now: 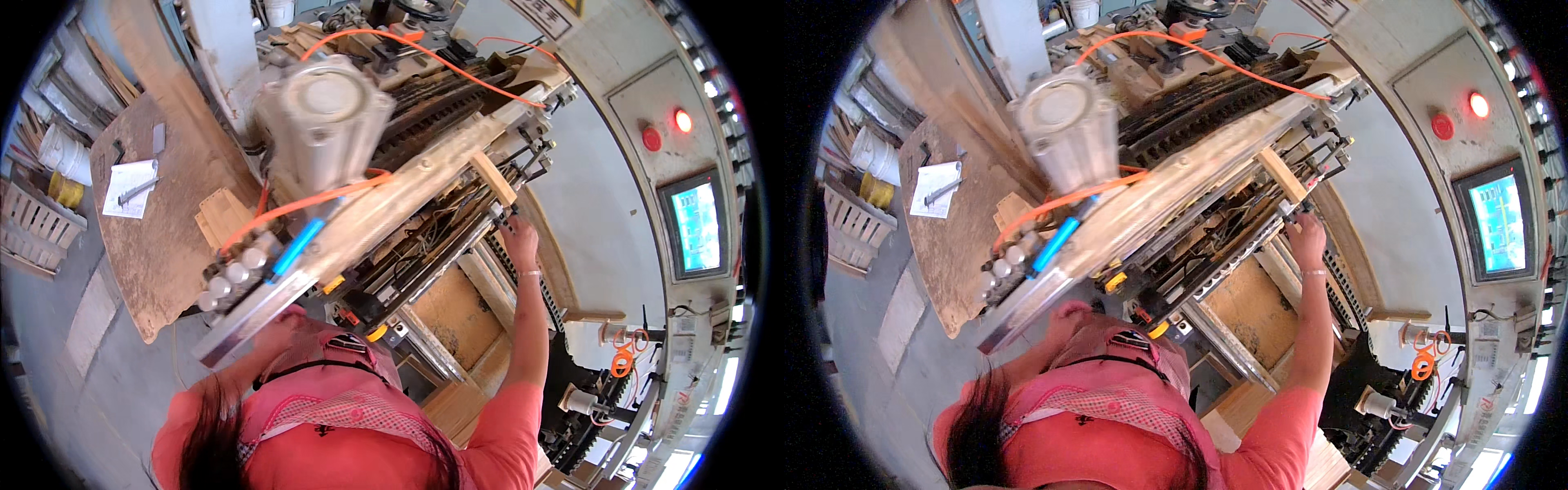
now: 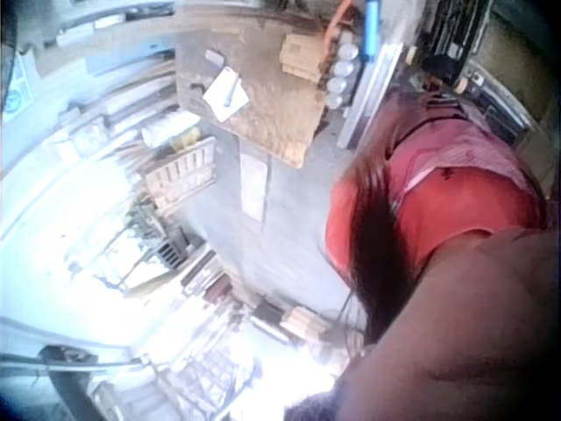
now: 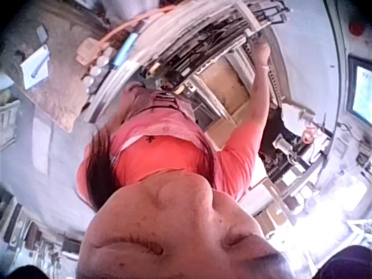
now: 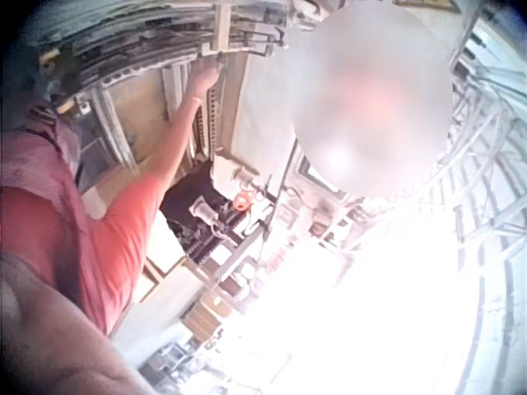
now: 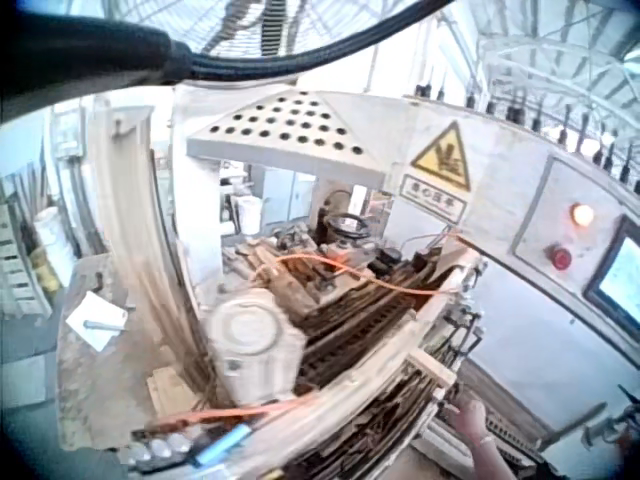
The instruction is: The person repeatedly feeds small wooden blocks into a woodworking machine and collects the processed pieces. They handle the blocks one at a time, placing them into the machine's feed mechanism and then stacking the finished pieces on a nearby surface.
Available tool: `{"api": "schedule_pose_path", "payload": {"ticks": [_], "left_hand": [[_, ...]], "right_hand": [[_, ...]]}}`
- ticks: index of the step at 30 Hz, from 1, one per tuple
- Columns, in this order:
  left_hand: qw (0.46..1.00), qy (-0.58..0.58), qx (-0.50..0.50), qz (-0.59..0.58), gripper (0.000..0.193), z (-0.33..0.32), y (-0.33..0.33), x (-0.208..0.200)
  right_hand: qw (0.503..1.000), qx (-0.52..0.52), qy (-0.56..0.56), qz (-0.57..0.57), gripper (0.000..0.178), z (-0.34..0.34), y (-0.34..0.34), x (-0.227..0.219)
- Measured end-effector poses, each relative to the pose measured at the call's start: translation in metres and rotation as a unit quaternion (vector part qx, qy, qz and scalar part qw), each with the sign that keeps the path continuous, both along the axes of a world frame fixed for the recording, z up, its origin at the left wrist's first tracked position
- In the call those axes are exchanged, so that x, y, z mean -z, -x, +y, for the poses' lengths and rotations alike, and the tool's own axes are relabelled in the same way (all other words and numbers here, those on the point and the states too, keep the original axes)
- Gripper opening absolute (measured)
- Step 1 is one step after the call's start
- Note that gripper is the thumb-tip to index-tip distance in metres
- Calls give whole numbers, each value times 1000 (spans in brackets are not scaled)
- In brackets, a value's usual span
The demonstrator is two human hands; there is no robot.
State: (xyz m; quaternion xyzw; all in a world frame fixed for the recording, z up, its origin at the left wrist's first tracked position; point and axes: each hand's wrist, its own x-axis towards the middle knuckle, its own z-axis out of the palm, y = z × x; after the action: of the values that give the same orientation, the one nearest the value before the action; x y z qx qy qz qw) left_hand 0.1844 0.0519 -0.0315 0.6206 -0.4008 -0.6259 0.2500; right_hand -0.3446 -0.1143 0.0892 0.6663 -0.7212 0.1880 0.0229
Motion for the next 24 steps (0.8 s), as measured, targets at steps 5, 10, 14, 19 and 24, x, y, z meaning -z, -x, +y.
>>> {"api": "schedule_pose_path", "payload": {"ticks": [5, 10, 14, 19, 24], "left_hand": [[955, 252, 156, -18, 40, -31, 118, -62], [894, 296, 307, -136, 51, -41, 181, -44], [909, 282, 278, -133, 42, -41, 190, -54], [903, 307, 260, -148, 40, -39, 192, -52], [905, 308, 259, -135, 41, -41, 193, -54]], "right_hand": [[1000, -8, 25, 10, 43, -81, 15, 16], [997, 1, -66, 35, 47, -128, 17, 16], [981, -7, -184, 58, 47, -145, 28, 20], [980, -37, -181, 73, 43, -149, 28, 23], [979, -53, -170, 100, 39, -143, 23, 28]]}}
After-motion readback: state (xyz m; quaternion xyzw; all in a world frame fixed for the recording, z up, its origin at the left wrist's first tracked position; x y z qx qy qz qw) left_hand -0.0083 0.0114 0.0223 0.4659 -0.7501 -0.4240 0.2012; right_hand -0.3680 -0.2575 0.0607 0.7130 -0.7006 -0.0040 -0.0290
